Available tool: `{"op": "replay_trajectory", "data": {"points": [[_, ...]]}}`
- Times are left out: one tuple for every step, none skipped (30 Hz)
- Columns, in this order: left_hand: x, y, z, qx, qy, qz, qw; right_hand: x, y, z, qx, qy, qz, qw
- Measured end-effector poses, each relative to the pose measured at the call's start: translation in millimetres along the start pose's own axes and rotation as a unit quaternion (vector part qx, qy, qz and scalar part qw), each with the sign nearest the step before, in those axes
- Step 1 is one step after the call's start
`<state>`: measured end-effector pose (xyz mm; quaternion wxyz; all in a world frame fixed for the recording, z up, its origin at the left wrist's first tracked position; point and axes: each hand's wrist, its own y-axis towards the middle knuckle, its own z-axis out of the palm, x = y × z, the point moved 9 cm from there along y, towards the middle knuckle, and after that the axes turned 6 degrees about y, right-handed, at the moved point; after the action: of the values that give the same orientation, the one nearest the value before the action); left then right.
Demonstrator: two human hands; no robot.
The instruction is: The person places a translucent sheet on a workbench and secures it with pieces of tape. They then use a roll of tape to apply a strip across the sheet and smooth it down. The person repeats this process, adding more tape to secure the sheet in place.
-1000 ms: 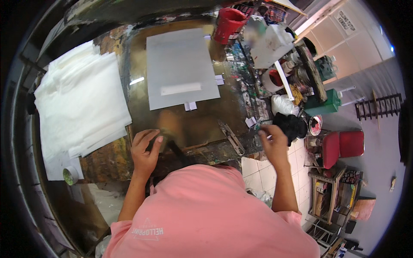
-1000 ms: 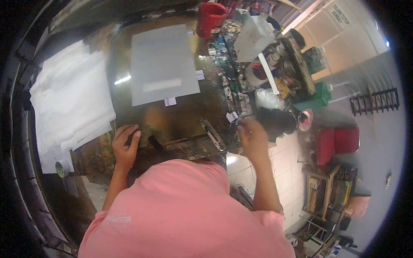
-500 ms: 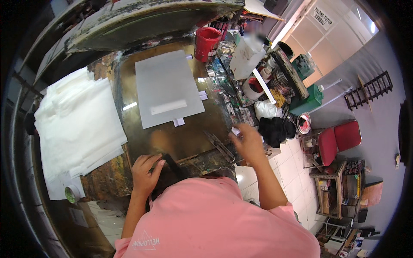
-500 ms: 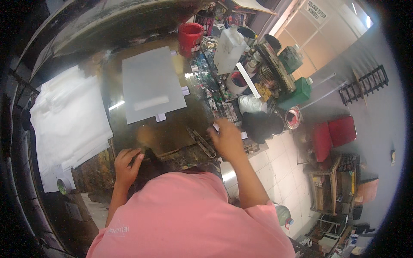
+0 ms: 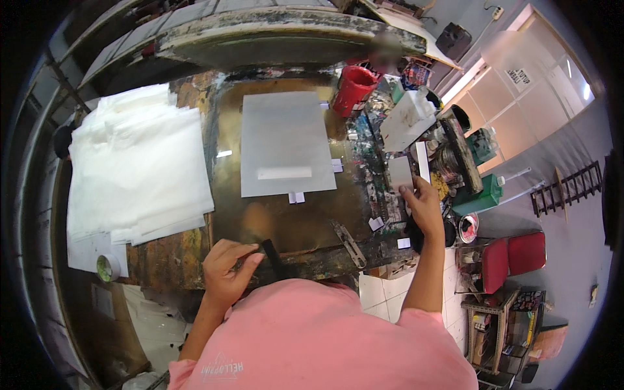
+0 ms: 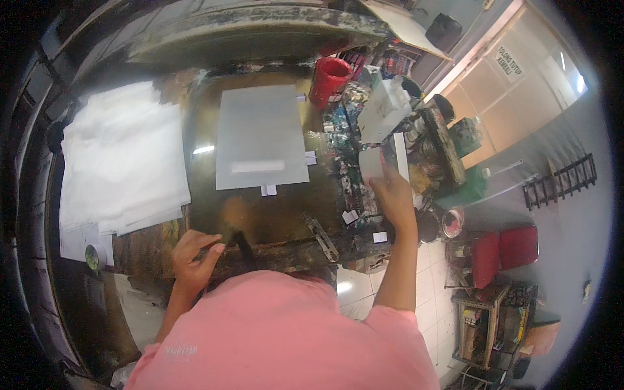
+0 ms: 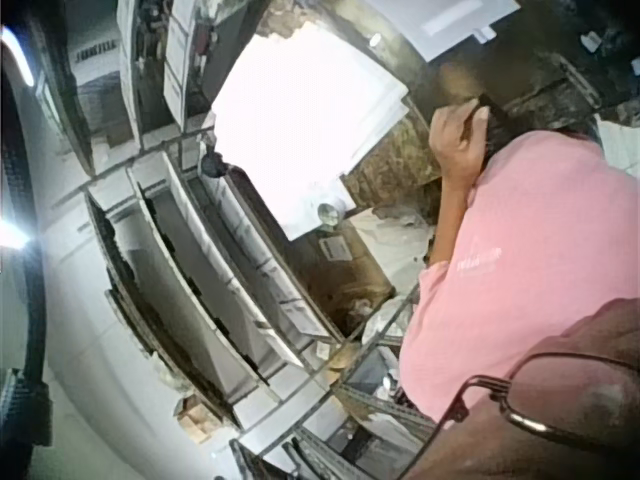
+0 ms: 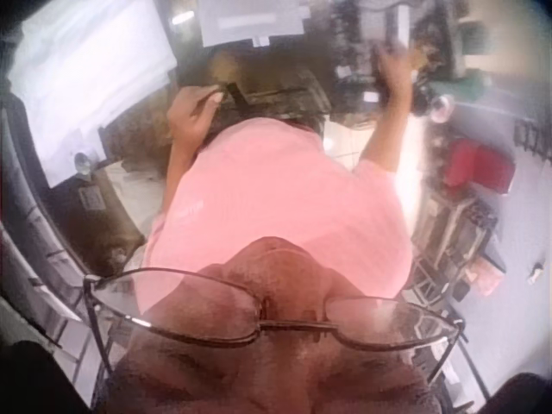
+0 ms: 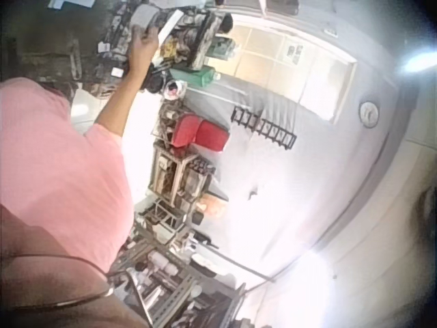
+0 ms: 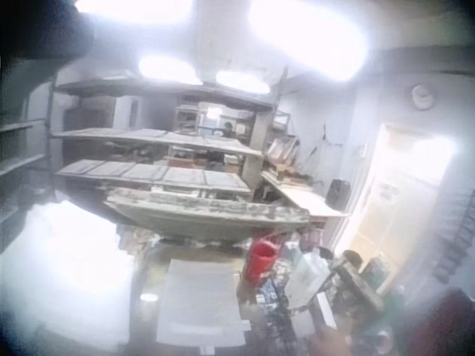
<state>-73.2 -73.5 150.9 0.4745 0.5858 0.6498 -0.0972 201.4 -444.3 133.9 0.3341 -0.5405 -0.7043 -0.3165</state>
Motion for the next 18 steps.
{"op": "replay_trajectory", "data": {"points": [[-15, 9, 1, -0.003, -0.004, 0.031, 1.0, 11, -15, 7, 0.02, 0.045, 0.0, 0.999], [-27, 18, 9, 0.015, -0.008, 0.063, 0.998, 21, -30, 17, 0.048, 0.044, 0.01, 0.998], [-41, 29, 16, 0.035, -0.009, 0.095, 0.995, 31, -44, 29, 0.076, 0.047, 0.02, 0.996], [-57, 43, 25, 0.058, -0.004, 0.117, 0.991, 42, -57, 45, 0.106, 0.053, 0.027, 0.993], [-70, 56, 40, 0.084, -0.002, 0.142, 0.986, 59, -72, 57, 0.12, 0.03, -0.005, 0.992], [-76, 65, 48, 0.107, 0.019, 0.137, 0.985, 79, -85, 77, 0.14, 0.017, -0.048, 0.989], [-80, 74, 64, 0.132, 0.024, 0.138, 0.981, 87, -97, 89, 0.152, 0.001, -0.068, 0.986], [-79, 77, 75, 0.157, 0.031, 0.137, 0.978, 100, -108, 97, 0.136, 0.005, -0.111, 0.985], [-74, 73, 83, 0.172, 0.019, 0.138, 0.975, 111, -118, 104, 0.119, 0.008, -0.153, 0.981], [-67, 65, 93, 0.187, 0.005, 0.138, 0.973, 120, -125, 109, 0.103, 0.011, -0.194, 0.976], [-61, 57, 99, 0.202, -0.009, 0.137, 0.97, 123, -128, 114, 0.105, 0.017, -0.188, 0.976], [-61, 53, 97, 0.189, 0.001, 0.137, 0.972, 123, -132, 118, 0.109, 0.021, -0.178, 0.978], [-60, 49, 93, 0.175, 0.011, 0.138, 0.975, 124, -134, 122, 0.112, 0.026, -0.168, 0.979], [-59, 45, 89, 0.161, 0.022, 0.138, 0.977, 123, -136, 126, 0.116, 0.027, -0.16, 0.98], [-60, 41, 86, 0.139, 0.035, 0.146, 0.979, 123, -136, 129, 0.119, 0.027, -0.152, 0.981], [-59, 36, 83, 0.117, 0.049, 0.154, 0.98, 123, -136, 131, 0.122, 0.026, -0.146, 0.981], [-59, 31, 79, 0.094, 0.063, 0.161, 0.98, 124, -135, 134, 0.128, 0.023, -0.143, 0.981], [-60, 29, 75, 0.079, 0.078, 0.168, 0.98, 128, -135, 137, 0.132, 0.02, -0.144, 0.981]]}}
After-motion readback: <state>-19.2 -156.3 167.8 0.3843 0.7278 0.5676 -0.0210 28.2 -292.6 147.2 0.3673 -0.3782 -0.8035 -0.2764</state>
